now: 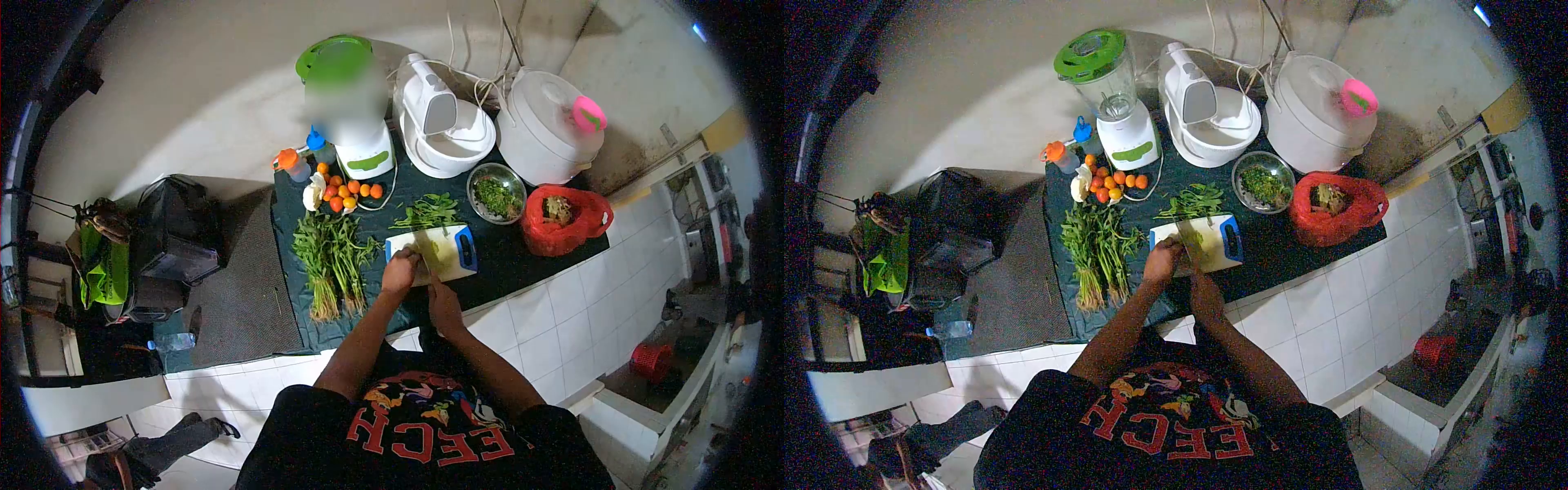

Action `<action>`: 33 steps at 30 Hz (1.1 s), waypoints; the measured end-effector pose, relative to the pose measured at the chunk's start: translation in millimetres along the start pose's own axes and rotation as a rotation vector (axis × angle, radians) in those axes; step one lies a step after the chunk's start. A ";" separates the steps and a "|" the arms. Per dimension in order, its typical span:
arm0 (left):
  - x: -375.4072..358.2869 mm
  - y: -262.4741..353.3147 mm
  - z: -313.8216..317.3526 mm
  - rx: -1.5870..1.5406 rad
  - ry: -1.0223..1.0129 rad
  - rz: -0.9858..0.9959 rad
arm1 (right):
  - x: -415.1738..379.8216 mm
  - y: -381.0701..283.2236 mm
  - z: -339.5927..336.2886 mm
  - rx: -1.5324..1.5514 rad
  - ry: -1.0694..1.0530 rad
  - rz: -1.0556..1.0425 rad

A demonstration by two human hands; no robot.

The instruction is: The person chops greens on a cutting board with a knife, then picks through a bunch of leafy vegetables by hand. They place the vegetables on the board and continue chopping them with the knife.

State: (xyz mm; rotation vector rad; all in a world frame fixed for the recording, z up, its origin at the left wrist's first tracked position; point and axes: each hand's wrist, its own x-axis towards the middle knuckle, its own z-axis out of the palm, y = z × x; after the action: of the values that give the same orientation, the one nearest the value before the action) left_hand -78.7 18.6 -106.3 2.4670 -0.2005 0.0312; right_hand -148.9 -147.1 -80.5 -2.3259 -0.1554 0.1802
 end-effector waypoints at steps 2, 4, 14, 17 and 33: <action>-3.7 -1.2 -1.1 -0.038 0.024 0.032 | 10.6 -2.4 -1.0 -0.027 -0.019 0.016; -4.7 -0.7 -2.5 -0.073 0.050 0.070 | 14.2 -11.4 -7.6 -0.053 -0.032 0.030; -3.2 6.4 -0.6 -0.009 0.071 -0.040 | 3.8 1.4 -1.7 -0.070 -0.044 0.028; -0.9 10.4 -5.4 -0.033 0.094 -0.057 | 24.9 -4.0 -2.3 -0.024 0.041 -0.077; -1.4 10.0 -7.1 -0.128 0.131 -0.065 | 26.0 -5.6 0.7 -0.014 0.097 -0.146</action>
State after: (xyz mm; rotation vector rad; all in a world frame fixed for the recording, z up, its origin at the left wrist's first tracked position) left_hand -81.4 15.4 -94.6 2.3325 -0.0639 0.1468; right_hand -123.8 -138.4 -79.0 -2.3208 -0.2778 -0.0063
